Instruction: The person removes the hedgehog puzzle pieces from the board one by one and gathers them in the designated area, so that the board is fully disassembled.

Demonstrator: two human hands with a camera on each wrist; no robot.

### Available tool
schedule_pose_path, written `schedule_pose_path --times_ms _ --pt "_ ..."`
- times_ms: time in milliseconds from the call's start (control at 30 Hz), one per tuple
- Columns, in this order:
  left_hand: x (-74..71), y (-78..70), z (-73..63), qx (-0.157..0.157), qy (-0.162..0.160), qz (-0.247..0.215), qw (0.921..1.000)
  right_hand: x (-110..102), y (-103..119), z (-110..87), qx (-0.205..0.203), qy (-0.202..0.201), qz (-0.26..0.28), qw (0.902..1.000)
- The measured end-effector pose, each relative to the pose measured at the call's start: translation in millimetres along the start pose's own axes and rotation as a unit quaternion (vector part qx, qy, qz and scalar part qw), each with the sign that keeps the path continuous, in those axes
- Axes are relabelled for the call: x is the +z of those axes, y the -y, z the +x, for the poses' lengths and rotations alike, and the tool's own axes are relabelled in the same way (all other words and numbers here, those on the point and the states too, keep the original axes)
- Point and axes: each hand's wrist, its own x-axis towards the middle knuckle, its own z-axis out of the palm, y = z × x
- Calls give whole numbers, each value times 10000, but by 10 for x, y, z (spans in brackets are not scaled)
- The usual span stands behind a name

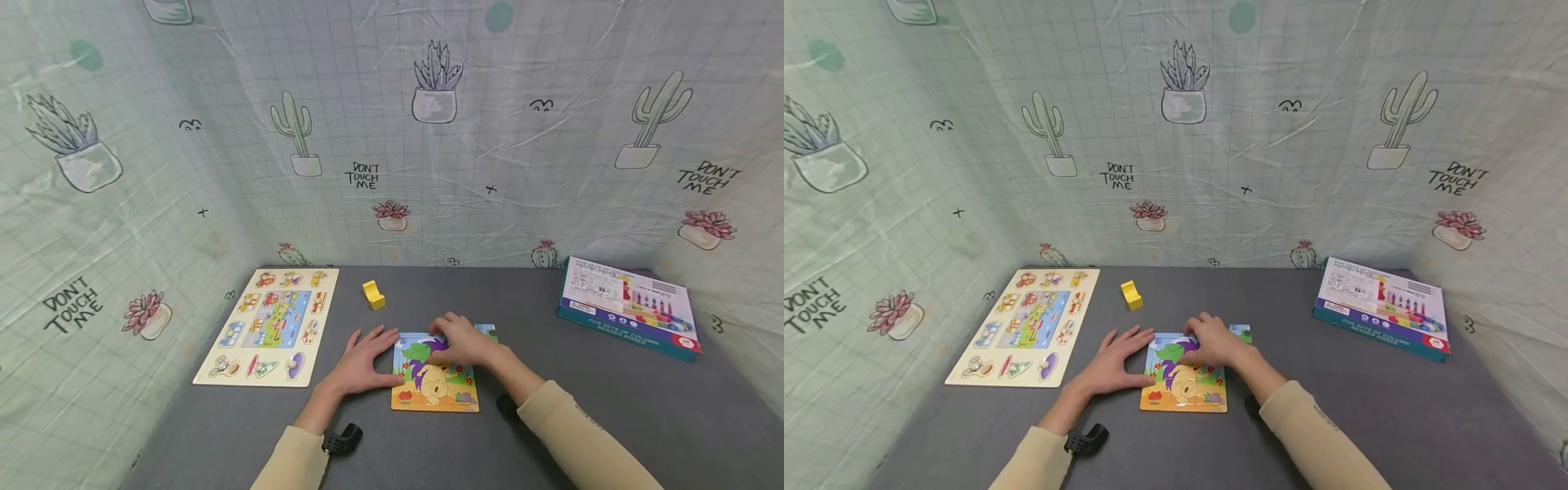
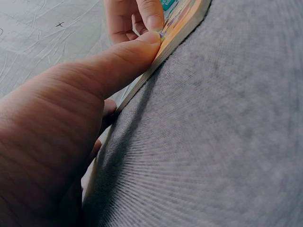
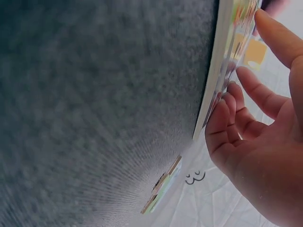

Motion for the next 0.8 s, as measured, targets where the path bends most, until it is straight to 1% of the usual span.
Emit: schedule_pose_path --times_ms 433,800 --pt "6 -2 1 -85 10 12 10000 14 85 -46 11 55 8 10000" --pt "-4 -8 1 -14 -4 19 10000 9 129 -42 122 184 45 9997"
